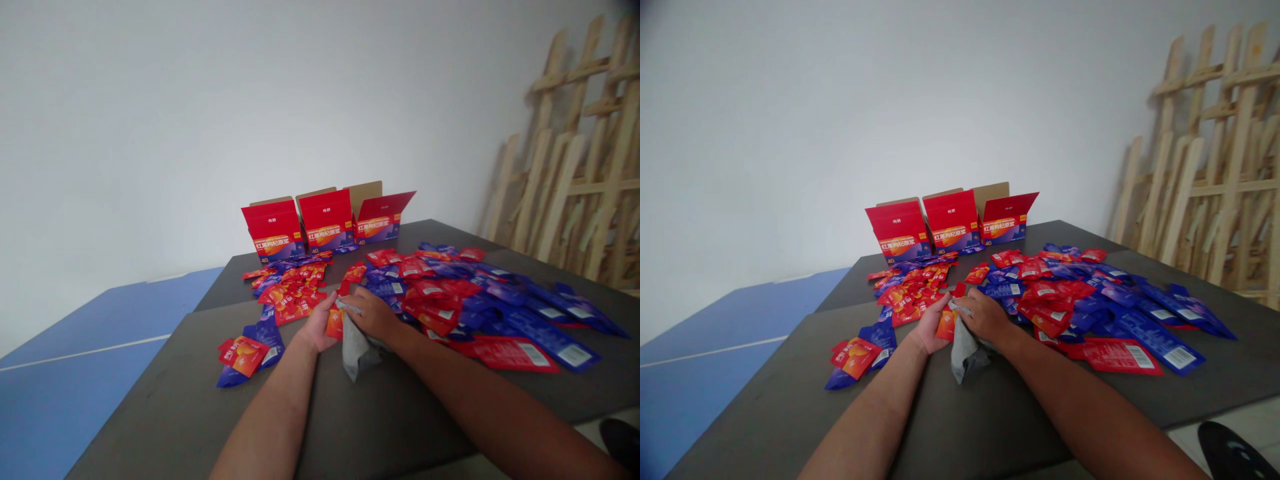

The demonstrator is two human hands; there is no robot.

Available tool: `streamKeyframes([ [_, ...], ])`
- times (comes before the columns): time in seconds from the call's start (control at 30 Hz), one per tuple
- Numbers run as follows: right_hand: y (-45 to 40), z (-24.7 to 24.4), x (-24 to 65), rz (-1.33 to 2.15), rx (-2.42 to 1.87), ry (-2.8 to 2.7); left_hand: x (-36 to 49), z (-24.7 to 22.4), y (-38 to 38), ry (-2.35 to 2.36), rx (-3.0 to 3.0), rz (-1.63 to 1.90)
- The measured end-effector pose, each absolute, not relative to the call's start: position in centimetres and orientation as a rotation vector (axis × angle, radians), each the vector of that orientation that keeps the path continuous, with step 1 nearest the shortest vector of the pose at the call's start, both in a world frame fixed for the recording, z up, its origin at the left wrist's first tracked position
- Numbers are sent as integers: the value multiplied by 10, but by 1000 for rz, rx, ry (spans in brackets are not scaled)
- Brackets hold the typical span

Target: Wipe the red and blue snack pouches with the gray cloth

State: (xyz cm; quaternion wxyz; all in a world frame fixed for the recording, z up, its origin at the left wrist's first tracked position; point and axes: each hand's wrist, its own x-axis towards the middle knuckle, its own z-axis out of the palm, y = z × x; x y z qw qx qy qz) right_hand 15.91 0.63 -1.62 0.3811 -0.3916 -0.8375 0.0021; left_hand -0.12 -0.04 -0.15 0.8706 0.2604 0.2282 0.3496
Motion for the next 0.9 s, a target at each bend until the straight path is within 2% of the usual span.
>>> streamKeyframes([
  [0.5,23,-12,176,-6,-1261,-1795,-2,-3,0,483,509,693],
  [0.77,-17,-5,151,-75,-750,-2377,-6,-6,11,483,477,845],
  [0.9,-25,-2,143,-134,-804,-2442,-6,-7,10,467,475,783],
])
